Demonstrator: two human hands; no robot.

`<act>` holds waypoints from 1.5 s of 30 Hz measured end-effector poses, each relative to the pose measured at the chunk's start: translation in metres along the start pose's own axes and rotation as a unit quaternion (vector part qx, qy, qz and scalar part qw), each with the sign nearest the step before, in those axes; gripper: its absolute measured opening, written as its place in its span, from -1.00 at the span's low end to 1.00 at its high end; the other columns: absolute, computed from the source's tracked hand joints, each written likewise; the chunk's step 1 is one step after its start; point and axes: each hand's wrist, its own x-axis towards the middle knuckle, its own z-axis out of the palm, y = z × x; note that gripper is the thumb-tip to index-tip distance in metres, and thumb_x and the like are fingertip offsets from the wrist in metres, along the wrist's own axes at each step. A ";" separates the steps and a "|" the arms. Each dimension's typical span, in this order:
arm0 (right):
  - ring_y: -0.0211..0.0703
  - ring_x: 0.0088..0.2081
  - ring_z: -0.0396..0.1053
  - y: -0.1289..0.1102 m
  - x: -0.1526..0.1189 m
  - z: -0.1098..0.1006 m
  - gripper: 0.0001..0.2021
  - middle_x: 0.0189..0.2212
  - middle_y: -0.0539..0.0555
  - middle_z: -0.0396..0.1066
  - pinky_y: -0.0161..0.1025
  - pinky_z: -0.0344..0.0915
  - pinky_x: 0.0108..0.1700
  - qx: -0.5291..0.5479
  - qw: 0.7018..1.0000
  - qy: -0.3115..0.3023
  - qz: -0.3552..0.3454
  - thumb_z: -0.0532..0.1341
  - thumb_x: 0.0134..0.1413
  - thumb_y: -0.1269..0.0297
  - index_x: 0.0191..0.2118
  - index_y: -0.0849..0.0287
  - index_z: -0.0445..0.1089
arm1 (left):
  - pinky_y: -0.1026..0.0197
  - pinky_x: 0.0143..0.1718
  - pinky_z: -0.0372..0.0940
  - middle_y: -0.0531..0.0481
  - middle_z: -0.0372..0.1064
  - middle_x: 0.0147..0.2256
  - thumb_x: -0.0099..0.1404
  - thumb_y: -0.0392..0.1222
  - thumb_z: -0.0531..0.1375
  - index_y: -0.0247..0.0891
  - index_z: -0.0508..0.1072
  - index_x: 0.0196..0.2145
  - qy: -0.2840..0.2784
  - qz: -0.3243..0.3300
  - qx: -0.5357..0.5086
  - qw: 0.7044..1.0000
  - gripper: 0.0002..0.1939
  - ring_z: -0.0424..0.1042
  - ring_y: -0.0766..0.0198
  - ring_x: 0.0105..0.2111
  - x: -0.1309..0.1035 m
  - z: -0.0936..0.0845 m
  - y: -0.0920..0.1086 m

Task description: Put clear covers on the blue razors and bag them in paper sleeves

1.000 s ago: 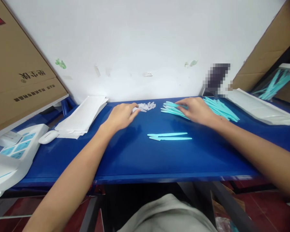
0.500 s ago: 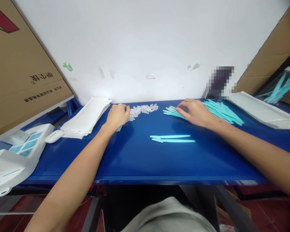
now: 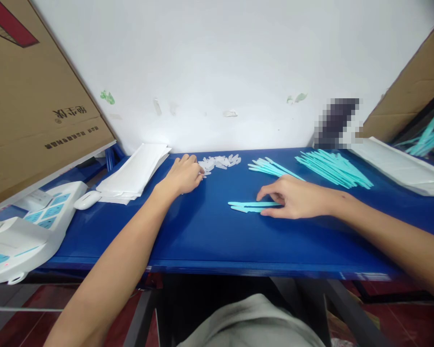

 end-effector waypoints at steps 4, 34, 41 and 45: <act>-0.12 -0.34 0.37 0.007 0.003 0.004 -0.65 -0.29 0.12 0.46 -0.19 0.22 -0.32 0.014 0.999 0.021 -0.022 0.18 0.24 -0.01 -0.14 0.15 0.55 | -0.08 0.02 0.22 -0.27 0.42 0.00 0.45 -0.23 0.06 -0.24 0.59 0.03 -0.021 0.019 0.000 1.000 -0.64 0.32 -0.12 0.05 -0.002 -0.002 0.012; -0.03 -0.23 0.38 0.013 0.003 0.002 -0.75 -0.13 0.19 0.46 -0.11 0.27 -0.21 0.019 0.999 0.035 -0.017 0.15 0.25 0.12 -0.17 0.15 0.47 | 0.09 -0.19 0.32 -0.17 0.57 -0.20 0.36 -0.14 0.10 -0.22 0.66 -0.20 -0.011 0.014 -0.065 0.998 -0.68 0.52 0.00 -0.19 -0.004 -0.010 -0.009; -0.03 -0.20 0.40 0.016 0.003 0.000 -0.69 -0.07 0.20 0.44 -0.10 0.28 -0.19 0.026 0.999 0.010 -0.020 0.10 0.31 0.10 -0.06 0.15 0.49 | -0.03 -0.03 0.28 -0.25 0.49 -0.03 0.44 -0.26 -0.04 -0.25 0.57 0.04 -0.037 0.069 -0.015 0.997 -0.57 0.38 -0.08 0.03 -0.006 -0.003 0.016; 0.00 -0.16 0.39 0.017 0.003 0.001 -0.71 -0.07 0.21 0.43 -0.09 0.29 -0.16 0.037 0.999 0.010 -0.025 0.09 0.32 0.11 -0.08 0.15 0.46 | -0.04 -0.04 0.23 -0.23 0.51 -0.05 0.47 -0.22 -0.05 -0.27 0.59 -0.05 0.035 0.082 -0.044 0.995 -0.59 0.37 -0.05 0.01 -0.003 -0.003 0.023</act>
